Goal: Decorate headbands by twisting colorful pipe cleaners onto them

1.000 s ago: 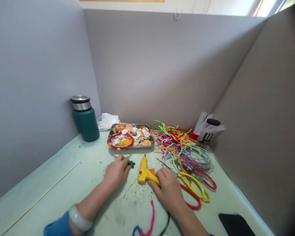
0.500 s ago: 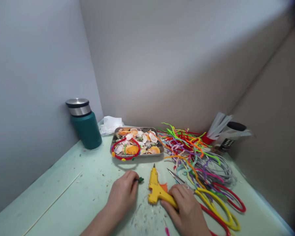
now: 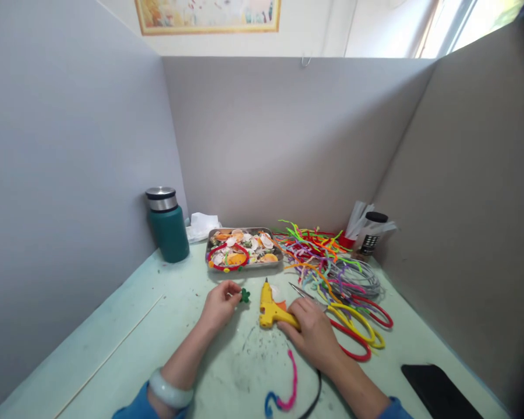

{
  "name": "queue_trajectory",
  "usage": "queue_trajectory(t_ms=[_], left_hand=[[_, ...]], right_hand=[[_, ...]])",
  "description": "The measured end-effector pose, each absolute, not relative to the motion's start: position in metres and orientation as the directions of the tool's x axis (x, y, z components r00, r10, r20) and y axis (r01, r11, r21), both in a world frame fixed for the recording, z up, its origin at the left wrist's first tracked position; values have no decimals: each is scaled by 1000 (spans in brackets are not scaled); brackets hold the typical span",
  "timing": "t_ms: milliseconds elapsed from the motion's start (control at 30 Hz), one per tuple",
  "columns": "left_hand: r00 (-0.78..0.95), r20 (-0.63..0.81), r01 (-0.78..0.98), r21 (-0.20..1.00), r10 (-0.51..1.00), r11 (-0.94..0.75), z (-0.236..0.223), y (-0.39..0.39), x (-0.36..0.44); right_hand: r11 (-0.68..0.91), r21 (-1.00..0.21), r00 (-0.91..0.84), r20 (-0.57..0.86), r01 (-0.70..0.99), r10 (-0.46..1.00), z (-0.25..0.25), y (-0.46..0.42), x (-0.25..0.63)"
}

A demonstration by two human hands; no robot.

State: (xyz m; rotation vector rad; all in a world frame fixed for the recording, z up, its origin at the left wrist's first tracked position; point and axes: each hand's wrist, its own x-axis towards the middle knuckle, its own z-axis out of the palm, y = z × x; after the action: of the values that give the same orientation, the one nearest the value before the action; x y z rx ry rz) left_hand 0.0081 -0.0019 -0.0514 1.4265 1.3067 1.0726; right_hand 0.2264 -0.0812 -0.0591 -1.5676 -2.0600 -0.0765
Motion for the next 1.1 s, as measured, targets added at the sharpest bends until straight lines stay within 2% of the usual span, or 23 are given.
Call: queue_trajectory(t_ms=[167, 300, 433, 567, 767, 967, 1100], left_hand=[[-4, -4, 76, 997, 1000, 5, -50, -1, 4], [-113, -67, -149, 988, 991, 49, -44, 6, -1], [-96, -133, -404, 911, 986, 84, -34, 13, -6], [-35, -211, -560, 814, 977, 156, -29, 21, -10], [17, -270, -653, 726, 963, 215, -28, 33, -16], [45, -178, -694, 702, 983, 159, -22, 28, -26], [102, -94, -716, 685, 990, 138, -16, 19, -31]], right_hand=[[336, -257, -187, 469, 906, 863, -61, -81, 226], [337, -248, -190, 473, 908, 860, -62, -80, 225], [341, -244, -195, 474, 908, 859, -62, -79, 224], [331, -243, -187, 471, 912, 862, -61, -79, 223], [304, -271, -161, 446, 913, 881, -57, -79, 222], [323, -352, -162, 416, 879, 895, -56, -78, 225], [364, -386, -132, 511, 848, 849, -33, -68, 229]])
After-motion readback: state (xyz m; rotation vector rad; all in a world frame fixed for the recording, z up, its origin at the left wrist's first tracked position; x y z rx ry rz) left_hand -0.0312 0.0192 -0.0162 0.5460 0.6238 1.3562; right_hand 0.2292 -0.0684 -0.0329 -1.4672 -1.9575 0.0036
